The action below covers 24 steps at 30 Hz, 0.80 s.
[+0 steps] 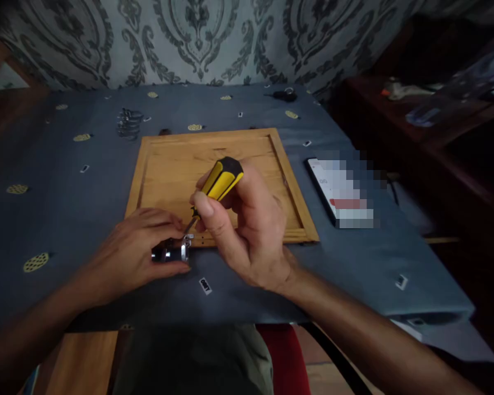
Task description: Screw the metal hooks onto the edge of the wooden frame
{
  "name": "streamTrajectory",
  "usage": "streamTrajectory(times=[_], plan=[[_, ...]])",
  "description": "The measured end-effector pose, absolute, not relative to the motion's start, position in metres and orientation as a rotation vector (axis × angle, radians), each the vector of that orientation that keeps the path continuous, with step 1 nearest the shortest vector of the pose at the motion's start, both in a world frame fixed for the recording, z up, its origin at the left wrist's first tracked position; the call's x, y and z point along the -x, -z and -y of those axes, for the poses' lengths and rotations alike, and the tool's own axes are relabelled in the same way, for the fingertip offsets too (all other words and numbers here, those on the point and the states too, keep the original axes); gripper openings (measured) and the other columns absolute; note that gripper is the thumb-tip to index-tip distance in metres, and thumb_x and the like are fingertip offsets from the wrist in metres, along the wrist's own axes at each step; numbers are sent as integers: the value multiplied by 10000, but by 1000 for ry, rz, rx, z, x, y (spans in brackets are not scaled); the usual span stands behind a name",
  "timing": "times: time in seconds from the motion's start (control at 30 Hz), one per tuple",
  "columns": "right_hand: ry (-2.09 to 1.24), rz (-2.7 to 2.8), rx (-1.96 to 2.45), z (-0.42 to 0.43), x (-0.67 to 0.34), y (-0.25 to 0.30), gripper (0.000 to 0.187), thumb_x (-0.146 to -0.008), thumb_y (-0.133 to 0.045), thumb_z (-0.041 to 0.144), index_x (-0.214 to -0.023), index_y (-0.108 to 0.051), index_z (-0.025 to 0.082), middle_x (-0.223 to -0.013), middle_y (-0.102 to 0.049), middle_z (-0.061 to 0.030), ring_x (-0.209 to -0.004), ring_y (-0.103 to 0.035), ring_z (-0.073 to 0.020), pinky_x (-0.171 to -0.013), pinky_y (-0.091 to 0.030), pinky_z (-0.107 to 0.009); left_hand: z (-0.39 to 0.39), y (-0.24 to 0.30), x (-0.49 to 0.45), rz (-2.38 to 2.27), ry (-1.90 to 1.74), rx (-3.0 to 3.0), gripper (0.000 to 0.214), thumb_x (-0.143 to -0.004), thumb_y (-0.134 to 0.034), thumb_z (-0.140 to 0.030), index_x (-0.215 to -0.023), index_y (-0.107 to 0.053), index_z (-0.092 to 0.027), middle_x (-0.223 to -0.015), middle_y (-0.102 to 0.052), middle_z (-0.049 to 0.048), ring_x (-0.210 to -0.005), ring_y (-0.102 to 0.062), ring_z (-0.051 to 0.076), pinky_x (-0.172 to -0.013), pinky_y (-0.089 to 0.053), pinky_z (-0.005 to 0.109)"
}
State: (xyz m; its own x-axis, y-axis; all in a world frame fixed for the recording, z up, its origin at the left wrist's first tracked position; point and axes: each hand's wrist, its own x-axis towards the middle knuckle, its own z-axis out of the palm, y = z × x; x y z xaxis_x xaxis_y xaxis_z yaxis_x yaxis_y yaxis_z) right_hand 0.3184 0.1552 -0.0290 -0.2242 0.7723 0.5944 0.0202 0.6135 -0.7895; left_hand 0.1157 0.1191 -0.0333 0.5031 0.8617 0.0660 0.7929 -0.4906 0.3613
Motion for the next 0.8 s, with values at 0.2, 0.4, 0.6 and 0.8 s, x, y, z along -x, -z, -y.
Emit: streamTrajectory(times=[0.2, 0.4, 0.6, 0.8], plan=[[-808, 1756, 680, -156, -319, 36, 139, -1059, -556, 377, -1038, -601, 247, -920, -646, -15, -598, -646, -107, -540, -561, -286, -118, 34, -116, -1409, -357, -2434, 315, -855, -808, -487, -922, -735, -188, -1004, -721, 62, -959, -663, 273, -870, -512, 431], [-837, 1804, 681, -156, -321, 41, 88, -1054, -560, 329, -1040, -594, 249, -913, -647, -13, -643, -645, -120, -571, -552, -291, -118, 35, -114, -1399, -373, -2426, 325, -844, -819, -479, -951, -744, -182, -1005, -713, 65, -974, -658, 292, -883, -506, 452], [-876, 1785, 677, -158, -319, 43, 80, -1052, -564, 324, -1040, -586, 248, -911, -642, -11, -639, -650, -114, -578, -556, -282, -118, 34, -115, -1402, -377, -2425, 345, -824, -842, -470, -979, -742, -178, -1027, -716, 67, -989, -662, 293, -902, -507, 453], [-772, 1912, 620, -158, -323, 46, 58, -1025, -603, 311, -1047, -564, 274, -931, -669, -37, -771, -663, -192, -647, -564, -353, -119, 33, -115, -1398, -353, -2391, 282, -880, -781, -462, -973, -752, -197, -1038, -726, 66, -999, -667, 285, -914, -516, 455]])
